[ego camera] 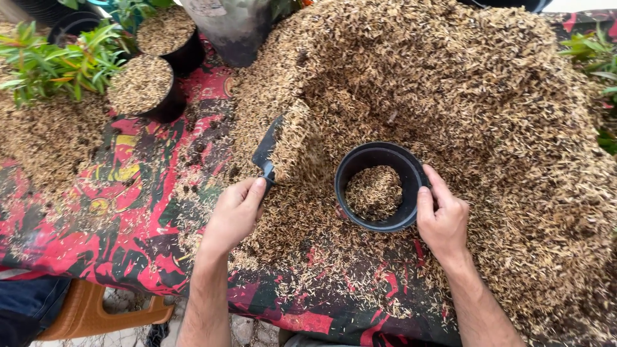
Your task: The person uses a trowel to pack organic husk material around a small plant in a pot, then moves the potted plant to a group of other pots and begins filling a new empty pot with more husk using the trowel.
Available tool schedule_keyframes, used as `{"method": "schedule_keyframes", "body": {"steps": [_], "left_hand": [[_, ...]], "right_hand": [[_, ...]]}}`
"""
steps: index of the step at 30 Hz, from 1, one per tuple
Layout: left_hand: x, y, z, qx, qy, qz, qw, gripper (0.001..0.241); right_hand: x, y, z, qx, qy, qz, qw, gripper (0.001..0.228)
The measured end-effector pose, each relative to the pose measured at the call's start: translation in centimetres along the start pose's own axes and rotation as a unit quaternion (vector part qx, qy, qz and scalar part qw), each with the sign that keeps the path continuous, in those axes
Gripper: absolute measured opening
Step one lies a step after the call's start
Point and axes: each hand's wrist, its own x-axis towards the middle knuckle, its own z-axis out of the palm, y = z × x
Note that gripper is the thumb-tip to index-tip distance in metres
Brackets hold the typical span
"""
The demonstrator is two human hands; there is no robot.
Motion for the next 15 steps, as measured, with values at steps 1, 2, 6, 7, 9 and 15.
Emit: {"method": "schedule_keyframes", "body": {"steps": [1, 2, 6, 7, 9, 15], "left_hand": [[-0.2, 0.0, 0.6, 0.029, -0.004, 0.009, 1.000, 0.040], [-0.3, 0.6, 1.1, 0.029, -0.009, 0.010, 1.000, 0.040], [-1.4, 3.2, 3.2, 0.141, -0.035, 0.020, 0.989, 0.039], [-1.9, 4.0, 3.7, 0.158, -0.042, 0.018, 0.986, 0.039], [-2.4, 5.3, 4.7, 0.178, -0.057, 0.021, 0.982, 0.040], [-2.4, 6.0, 6.6, 0.256, -0.069, 0.046, 0.963, 0.040]], "right_hand": [[0.0, -0.1, 0.0, -0.001, 0.003, -0.004, 1.000, 0.041], [0.1, 0.0, 0.1, -0.004, 0.005, -0.001, 1.000, 0.041], [0.1, 0.0, 0.1, -0.007, 0.008, -0.008, 1.000, 0.041], [0.1, -0.2, 0.1, -0.002, 0.006, -0.006, 1.000, 0.042], [0.2, -1.4, -0.3, 0.005, 0.004, 0.000, 1.000, 0.041], [0.6, -2.7, -0.7, 0.021, -0.004, 0.006, 1.000, 0.041]]}}
